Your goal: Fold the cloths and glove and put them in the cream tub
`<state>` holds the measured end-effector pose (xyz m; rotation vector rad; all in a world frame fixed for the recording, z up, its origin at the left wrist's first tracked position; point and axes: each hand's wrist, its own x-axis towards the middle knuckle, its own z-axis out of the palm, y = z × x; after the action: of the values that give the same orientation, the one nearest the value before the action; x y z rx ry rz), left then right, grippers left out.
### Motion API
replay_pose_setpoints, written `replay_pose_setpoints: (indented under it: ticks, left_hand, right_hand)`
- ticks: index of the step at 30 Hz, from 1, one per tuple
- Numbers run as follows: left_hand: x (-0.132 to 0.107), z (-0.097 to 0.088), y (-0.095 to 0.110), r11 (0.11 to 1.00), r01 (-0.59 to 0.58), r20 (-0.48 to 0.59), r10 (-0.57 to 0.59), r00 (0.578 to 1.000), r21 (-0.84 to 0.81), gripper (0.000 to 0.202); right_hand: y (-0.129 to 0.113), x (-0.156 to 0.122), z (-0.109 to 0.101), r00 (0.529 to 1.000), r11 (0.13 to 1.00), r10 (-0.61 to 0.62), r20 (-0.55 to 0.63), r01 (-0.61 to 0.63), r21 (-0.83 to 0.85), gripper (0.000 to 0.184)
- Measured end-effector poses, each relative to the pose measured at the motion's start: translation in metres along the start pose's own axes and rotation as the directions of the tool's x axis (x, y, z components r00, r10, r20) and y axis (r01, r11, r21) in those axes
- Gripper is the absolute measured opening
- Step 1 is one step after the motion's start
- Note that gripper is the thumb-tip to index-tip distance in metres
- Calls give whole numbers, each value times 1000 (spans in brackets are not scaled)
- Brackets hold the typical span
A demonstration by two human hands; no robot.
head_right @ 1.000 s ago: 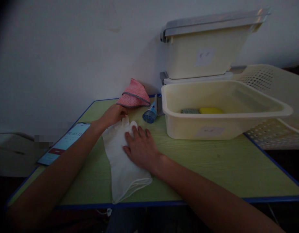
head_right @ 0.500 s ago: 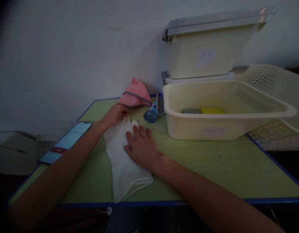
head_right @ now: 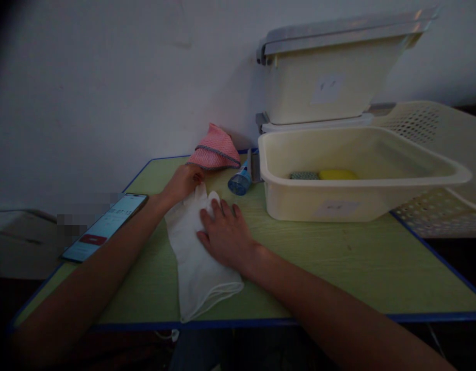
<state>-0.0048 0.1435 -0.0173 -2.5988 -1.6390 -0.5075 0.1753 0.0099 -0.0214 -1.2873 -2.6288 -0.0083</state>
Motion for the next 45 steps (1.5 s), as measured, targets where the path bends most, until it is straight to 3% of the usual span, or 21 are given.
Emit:
replay_pose_setpoints:
  ticks: [10, 24, 31, 45]
  left_hand:
    - [-3, -2, 0, 991, 1, 104, -15, 995, 135, 23]
    - [-9, -3, 18, 943, 116, 79, -147, 986, 311, 27]
    - [-8, -2, 12, 959, 131, 68, -152, 986, 251, 23]
    - [-2, -12, -1, 995, 102, 75, -101, 992, -19, 23]
  right_hand:
    - [1, 1, 1, 1000, 1000, -4, -7, 4, 0, 45]
    - [0, 1, 1, 1000, 1000, 0, -10, -1, -9, 46]
    - [-2, 2, -1, 999, 999, 40, 28, -39, -8, 47]
    - [0, 1, 3, 999, 999, 42, 12, -42, 6, 50]
